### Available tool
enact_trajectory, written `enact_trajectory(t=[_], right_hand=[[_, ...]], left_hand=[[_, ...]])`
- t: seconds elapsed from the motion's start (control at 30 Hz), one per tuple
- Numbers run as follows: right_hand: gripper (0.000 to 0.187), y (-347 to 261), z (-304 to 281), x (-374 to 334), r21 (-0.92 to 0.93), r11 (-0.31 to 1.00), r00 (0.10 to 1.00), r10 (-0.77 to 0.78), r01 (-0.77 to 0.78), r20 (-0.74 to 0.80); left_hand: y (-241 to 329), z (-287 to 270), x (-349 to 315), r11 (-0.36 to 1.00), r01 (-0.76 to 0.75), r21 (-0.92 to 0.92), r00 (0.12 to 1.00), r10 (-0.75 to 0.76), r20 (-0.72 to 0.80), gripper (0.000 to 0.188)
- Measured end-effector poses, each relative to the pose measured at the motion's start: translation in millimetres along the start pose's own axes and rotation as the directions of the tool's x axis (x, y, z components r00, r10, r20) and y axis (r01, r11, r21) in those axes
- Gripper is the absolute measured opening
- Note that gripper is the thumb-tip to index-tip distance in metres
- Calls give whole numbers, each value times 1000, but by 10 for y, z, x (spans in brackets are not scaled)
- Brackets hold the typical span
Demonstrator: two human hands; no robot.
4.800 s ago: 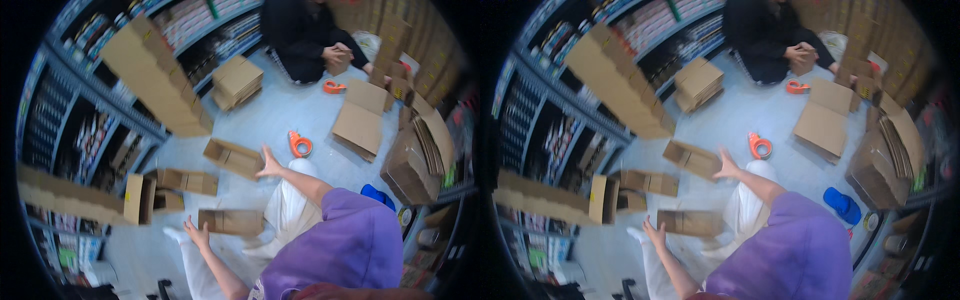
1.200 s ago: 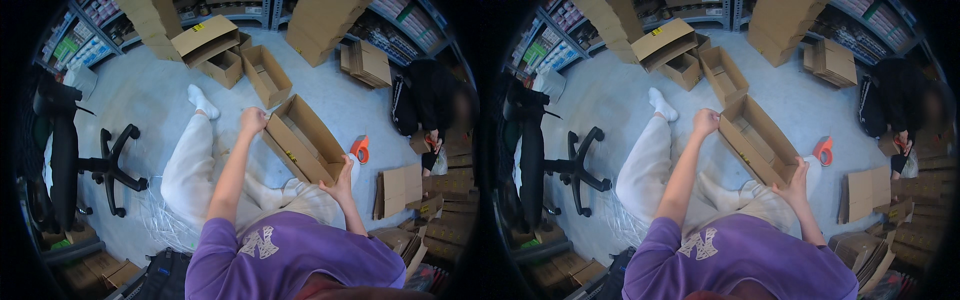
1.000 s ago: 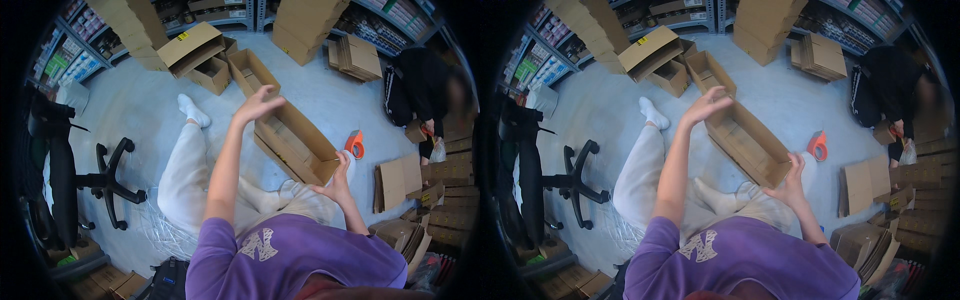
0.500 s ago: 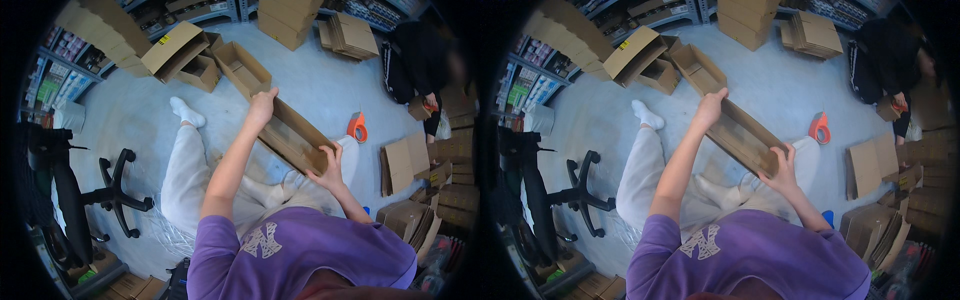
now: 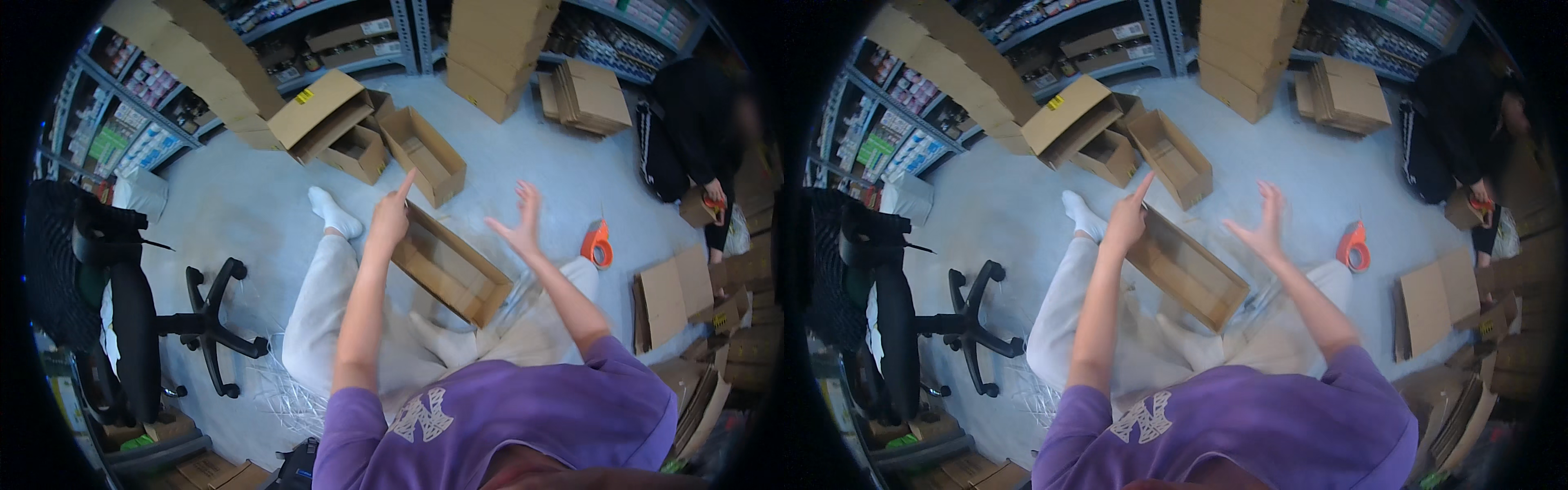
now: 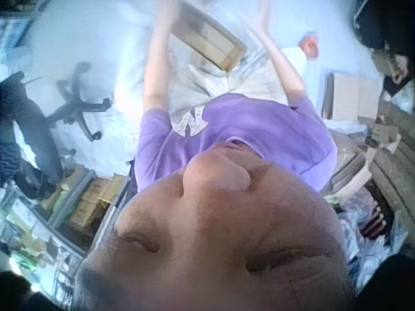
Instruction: The person sits on the floor and folds flat cardboard pieces into open boxes, stacking them as they are completed. Another person nearby also assembles boxes. The person occasionally lifts the stack to place it against a shelf before returning to the floor to continue.
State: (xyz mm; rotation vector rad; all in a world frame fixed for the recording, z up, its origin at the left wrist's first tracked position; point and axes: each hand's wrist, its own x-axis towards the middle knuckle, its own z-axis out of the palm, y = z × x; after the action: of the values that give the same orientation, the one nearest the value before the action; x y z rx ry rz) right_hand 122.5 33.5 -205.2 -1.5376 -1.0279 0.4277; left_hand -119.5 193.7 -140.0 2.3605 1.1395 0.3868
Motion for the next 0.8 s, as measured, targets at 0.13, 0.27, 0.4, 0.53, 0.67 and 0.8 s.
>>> enact_trajectory(t=[0.13,0.27,0.4,0.53,0.67,0.8], right_hand=[[141,538,1342,360,-130,991,986,-4,-18,-167],[141,897,1772,511,-160,985,980,29,-61,-194],[128,817,1469,740,-220,975,946,-87,18,-312],[110,132,521,830,452,891,922,206,-39,-328],[67,-766,-378,293,906,312,890,437,-286,130],[61,-1047,-237,-469,876,326,882,427,-355,199]], left_hand=[[-41,-105,-455,998,52,-48,978,-60,-202,72],[-148,-89,-812,984,171,-41,929,-175,-327,63],[-229,-147,-717,911,229,-342,884,-342,-319,41],[-360,-42,-787,979,109,-171,906,-169,-387,34],[-182,112,-665,956,87,-282,873,-209,-441,34],[-6,244,-600,950,68,-304,908,-185,-375,47]])
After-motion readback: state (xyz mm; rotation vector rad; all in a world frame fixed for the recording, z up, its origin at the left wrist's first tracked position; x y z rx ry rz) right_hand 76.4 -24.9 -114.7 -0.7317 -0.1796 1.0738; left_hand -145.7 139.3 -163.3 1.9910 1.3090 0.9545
